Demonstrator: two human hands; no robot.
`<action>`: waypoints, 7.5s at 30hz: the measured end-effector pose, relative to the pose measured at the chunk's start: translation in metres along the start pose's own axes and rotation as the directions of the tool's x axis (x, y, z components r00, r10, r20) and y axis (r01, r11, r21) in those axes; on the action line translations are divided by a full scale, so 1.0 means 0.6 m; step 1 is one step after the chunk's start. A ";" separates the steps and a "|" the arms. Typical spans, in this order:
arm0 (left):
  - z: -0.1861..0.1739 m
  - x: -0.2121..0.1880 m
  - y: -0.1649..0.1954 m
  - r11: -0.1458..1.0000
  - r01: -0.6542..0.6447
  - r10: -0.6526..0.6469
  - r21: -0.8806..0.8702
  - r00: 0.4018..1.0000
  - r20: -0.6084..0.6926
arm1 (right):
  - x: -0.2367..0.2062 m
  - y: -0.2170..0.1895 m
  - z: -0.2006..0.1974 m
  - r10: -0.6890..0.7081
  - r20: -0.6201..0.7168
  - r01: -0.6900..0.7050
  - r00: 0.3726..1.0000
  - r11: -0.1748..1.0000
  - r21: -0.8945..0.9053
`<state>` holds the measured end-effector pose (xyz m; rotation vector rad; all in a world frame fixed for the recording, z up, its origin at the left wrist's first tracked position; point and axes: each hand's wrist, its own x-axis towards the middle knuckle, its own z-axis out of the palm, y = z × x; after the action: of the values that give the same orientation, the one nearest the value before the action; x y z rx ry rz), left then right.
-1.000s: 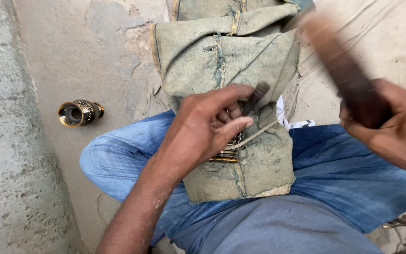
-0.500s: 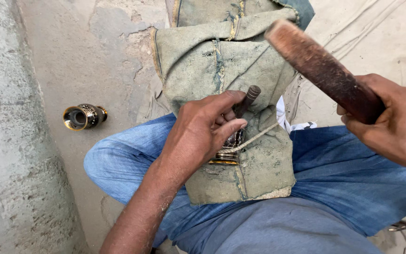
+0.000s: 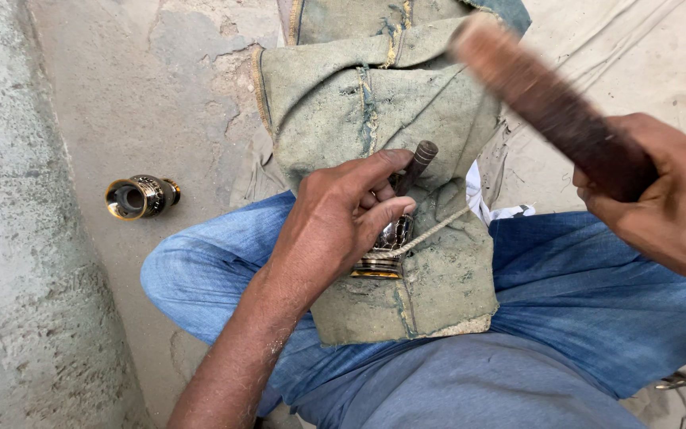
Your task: The person sits cross-legged on the floor and repeatedly hammers a small silver-colored metal object that rests on a cloth pad. The person holds a chisel-like tool against the object with the left hand and strikes it with a hammer in the right hand, occasionally repositioning the tool and the object.
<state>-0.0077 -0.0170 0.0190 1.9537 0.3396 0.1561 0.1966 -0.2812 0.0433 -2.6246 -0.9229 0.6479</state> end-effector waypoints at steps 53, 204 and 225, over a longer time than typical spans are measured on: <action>-0.005 0.006 -0.011 0.996 -0.082 0.082 -0.027 0.996 0.025 | 0.002 0.038 -0.005 0.034 0.075 -0.029 0.997 0.997 -0.066; -0.004 0.045 0.002 0.983 0.181 -0.184 0.034 0.975 0.128 | -0.032 0.017 0.011 -0.075 -0.019 0.076 0.997 0.914 0.399; 0.006 0.018 -0.006 0.993 0.005 -0.003 0.117 1.000 -0.013 | 0.039 0.009 -0.042 -0.163 0.092 0.164 0.982 0.986 -0.007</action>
<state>0.0030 -0.0155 0.0141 2.0688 0.3680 0.1488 0.2284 -0.2732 0.0554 -2.5158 -1.1601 0.7261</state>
